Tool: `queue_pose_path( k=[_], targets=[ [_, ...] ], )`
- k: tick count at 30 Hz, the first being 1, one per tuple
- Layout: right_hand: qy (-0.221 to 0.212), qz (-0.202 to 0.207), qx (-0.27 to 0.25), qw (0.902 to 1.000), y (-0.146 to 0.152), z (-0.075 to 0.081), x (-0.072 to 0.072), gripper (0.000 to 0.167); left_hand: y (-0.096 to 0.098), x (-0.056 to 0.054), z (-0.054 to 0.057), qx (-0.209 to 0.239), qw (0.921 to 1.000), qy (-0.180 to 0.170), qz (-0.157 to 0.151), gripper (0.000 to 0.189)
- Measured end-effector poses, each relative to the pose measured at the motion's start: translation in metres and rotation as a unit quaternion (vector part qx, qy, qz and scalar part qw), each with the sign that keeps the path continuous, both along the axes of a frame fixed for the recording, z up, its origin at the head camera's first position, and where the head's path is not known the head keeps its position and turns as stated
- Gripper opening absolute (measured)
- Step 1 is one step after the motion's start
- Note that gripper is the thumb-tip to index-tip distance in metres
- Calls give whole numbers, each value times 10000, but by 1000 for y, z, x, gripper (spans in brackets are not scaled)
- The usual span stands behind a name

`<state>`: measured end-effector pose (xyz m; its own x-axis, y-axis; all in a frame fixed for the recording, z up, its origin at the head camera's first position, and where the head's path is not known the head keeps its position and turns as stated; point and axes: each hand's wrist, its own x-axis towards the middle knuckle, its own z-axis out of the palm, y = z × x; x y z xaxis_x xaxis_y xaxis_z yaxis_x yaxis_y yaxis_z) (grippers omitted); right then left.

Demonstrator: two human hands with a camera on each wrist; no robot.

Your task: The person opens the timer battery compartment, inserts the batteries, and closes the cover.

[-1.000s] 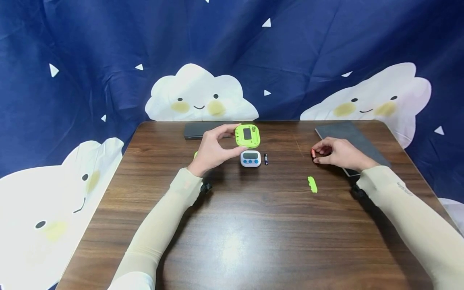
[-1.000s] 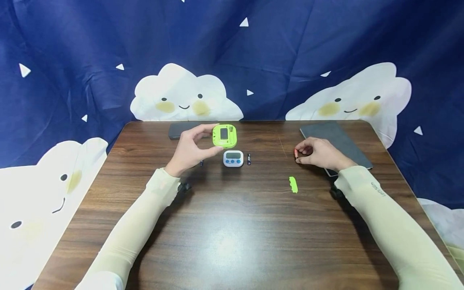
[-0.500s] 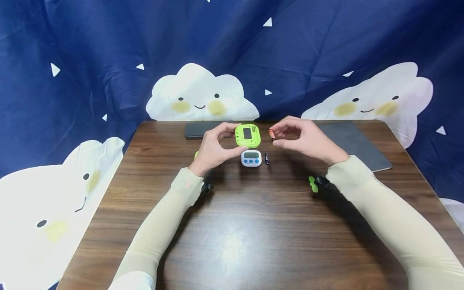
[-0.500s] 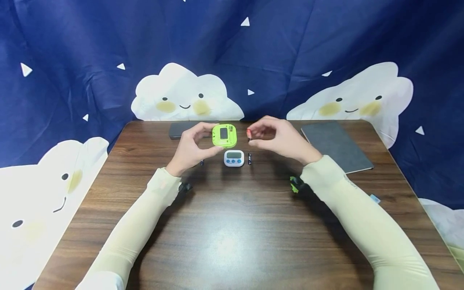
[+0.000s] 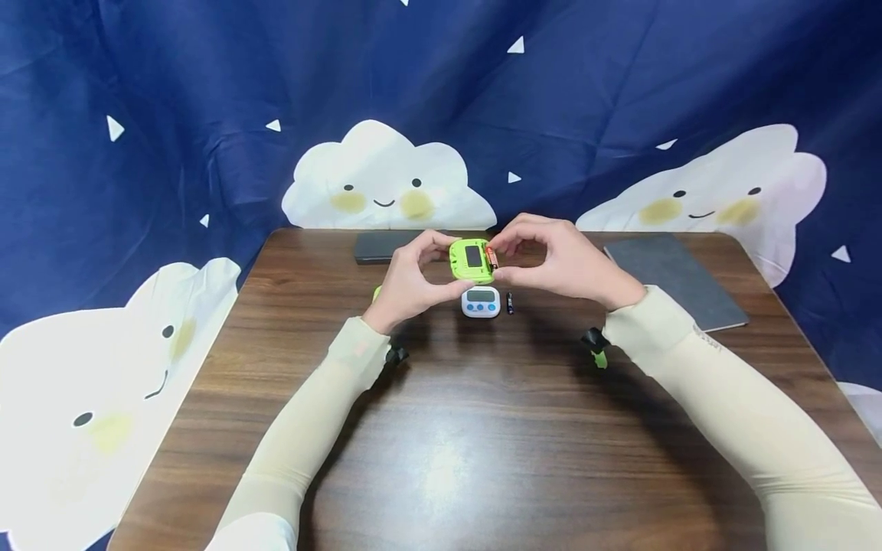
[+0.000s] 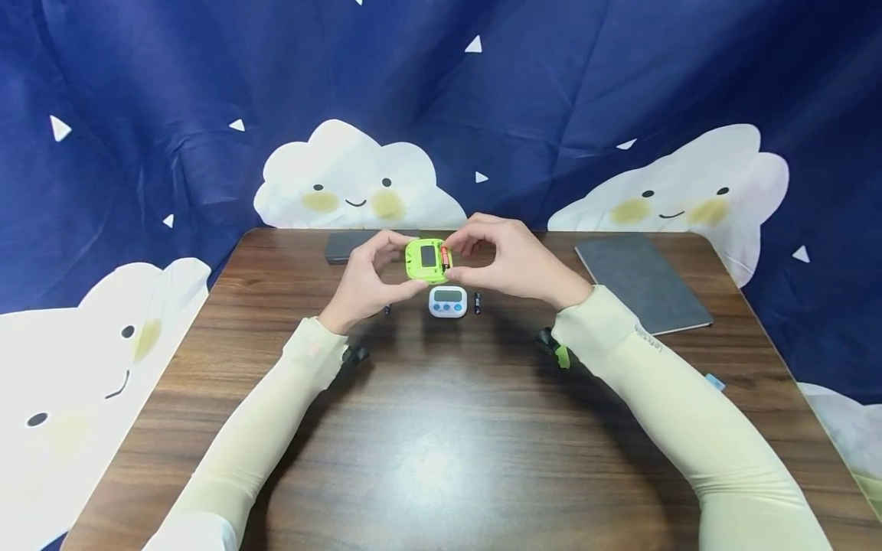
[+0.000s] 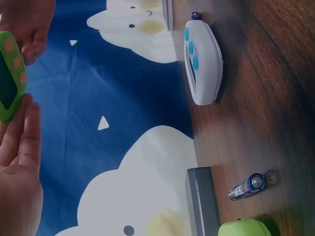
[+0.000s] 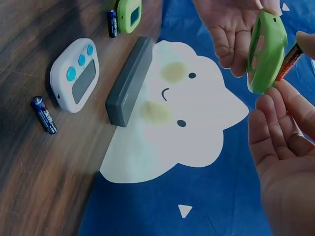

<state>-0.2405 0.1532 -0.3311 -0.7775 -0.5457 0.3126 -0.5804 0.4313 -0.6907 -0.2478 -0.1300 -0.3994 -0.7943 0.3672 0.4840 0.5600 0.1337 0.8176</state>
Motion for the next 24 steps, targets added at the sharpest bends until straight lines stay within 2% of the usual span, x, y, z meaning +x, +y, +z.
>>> queue_pose_path(
  k=[7,10,12,14,17,21,24],
  targets=[
    [792,-70,541,9954,-4,2,5,36,-1,1,0,58,9999,-108,-7,55],
    [845,-153,566,9947,-4,1,7,36,0,1,1,103,9999,-125,-25,55],
    [726,-218,459,9961,-3,-2,7,35,0,1,0,110,9999,-106,-43,55],
    [449,-288,231,9983,-3,-5,8,33,0,1,0,103,9999,-83,-55,55],
    [-309,-420,-305,9982,-3,-11,10,34,1,1,-1,122,9999,-57,-68,54],
    [-1410,-617,-1034,9827,-6,-19,12,40,2,0,-1,185,9998,-65,-94,54],
    [-1935,-680,-1376,9690,-8,-24,13,45,3,0,-1,248,9996,-108,-125,53]
  ],
)
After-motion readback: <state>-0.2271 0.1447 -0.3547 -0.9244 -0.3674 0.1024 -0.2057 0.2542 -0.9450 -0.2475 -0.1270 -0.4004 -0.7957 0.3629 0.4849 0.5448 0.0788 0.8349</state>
